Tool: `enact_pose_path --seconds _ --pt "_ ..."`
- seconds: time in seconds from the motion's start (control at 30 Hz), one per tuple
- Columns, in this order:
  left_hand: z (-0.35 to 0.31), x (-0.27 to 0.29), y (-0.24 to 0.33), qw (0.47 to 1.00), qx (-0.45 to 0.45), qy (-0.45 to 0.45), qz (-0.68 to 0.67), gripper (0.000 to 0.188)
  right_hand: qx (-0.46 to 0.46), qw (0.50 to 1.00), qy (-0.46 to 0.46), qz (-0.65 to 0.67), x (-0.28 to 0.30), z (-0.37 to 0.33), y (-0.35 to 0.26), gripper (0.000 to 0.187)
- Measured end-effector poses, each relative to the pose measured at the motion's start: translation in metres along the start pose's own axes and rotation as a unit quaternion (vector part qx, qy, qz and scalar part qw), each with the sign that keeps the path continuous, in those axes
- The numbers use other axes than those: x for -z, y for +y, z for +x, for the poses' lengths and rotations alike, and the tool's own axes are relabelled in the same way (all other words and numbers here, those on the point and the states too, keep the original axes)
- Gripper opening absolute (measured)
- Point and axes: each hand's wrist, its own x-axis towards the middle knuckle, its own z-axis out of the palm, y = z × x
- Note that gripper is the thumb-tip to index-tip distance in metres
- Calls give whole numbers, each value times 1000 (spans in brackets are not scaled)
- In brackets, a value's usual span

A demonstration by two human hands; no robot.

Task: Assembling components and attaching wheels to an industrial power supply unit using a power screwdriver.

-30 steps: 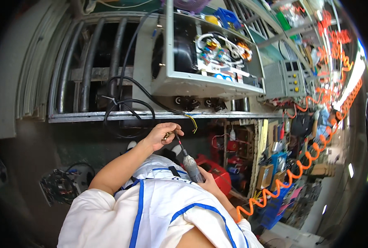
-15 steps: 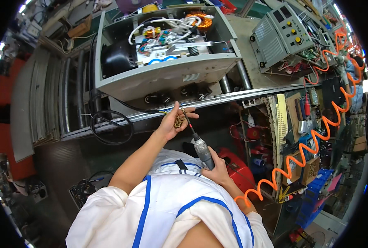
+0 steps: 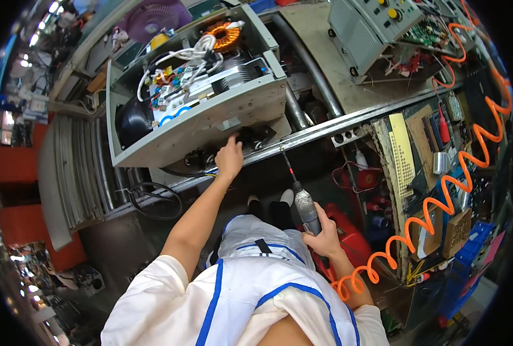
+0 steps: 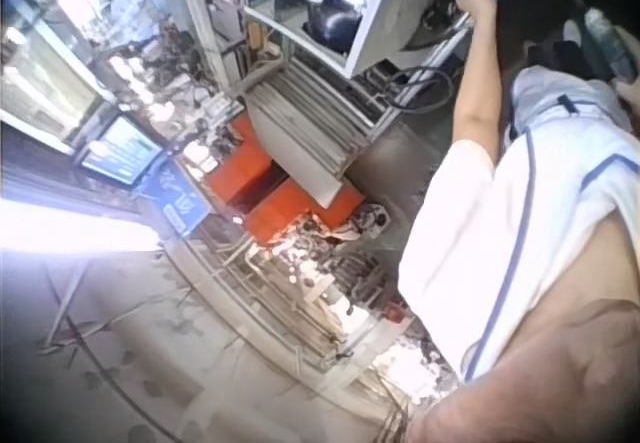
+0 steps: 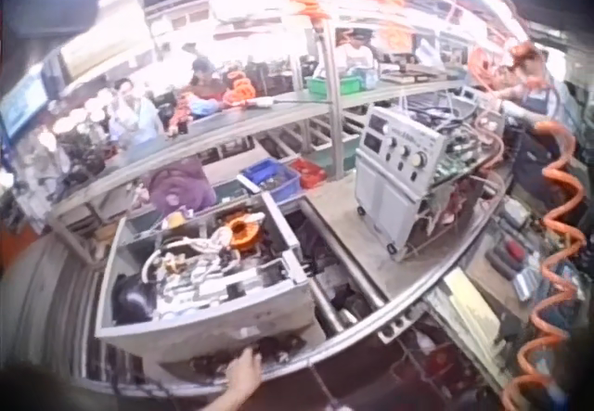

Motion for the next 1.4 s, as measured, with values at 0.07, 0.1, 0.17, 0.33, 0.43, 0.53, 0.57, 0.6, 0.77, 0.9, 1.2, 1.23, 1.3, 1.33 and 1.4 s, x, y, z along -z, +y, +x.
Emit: enact_pose_path --seconds 0.07,0.1,0.17,0.33,0.43,0.53,0.57,0.6,0.77,0.9,1.2,1.23,1.3,1.33,1.4 --pt "4 5 25 996 -40 -61 59 41 -15 1000 15 8 0 -2 2 77" --pt "9 3 33 992 -54 -52 101 49 -24 999 22 15 -2 -4 3 77" --pt "23 -5 48 987 -54 -87 127 54 -53 998 32 20 -4 -10 5 77" --pt "46 -34 54 979 -51 -123 155 55 -67 995 59 32 -16 -27 4 77" --pt "51 -46 53 983 -40 -111 139 50 -82 993 70 42 -19 -29 1 76" --pt "48 -43 50 991 -4 -119 65 43 -66 992 99 48 -26 -30 4 77" --pt "49 -39 49 992 7 -120 40 40 -77 990 98 67 -25 -28 3 77" --pt "50 -34 43 969 101 -190 -119 37 -86 988 95 86 -23 -27 -1 77" --pt "37 12 49 621 297 -335 -643 44 -46 991 71 106 -7 2 -10 79" --pt "38 34 59 563 246 -320 -721 45 -31 995 -5 91 13 38 -17 76" --pt "41 51 95 636 170 -218 -720 38 22 994 -104 33 71 112 -25 76" --pt "40 47 95 643 173 -207 -717 38 16 993 -112 23 75 115 -25 76" --pt "41 42 93 649 172 -192 -715 37 3 992 -126 4 80 121 -27 77" --pt "41 40 93 649 171 -189 -717 37 10 993 -120 7 79 123 -26 77" --pt "41 37 92 648 167 -185 -720 37 25 994 -105 15 75 123 -22 78"
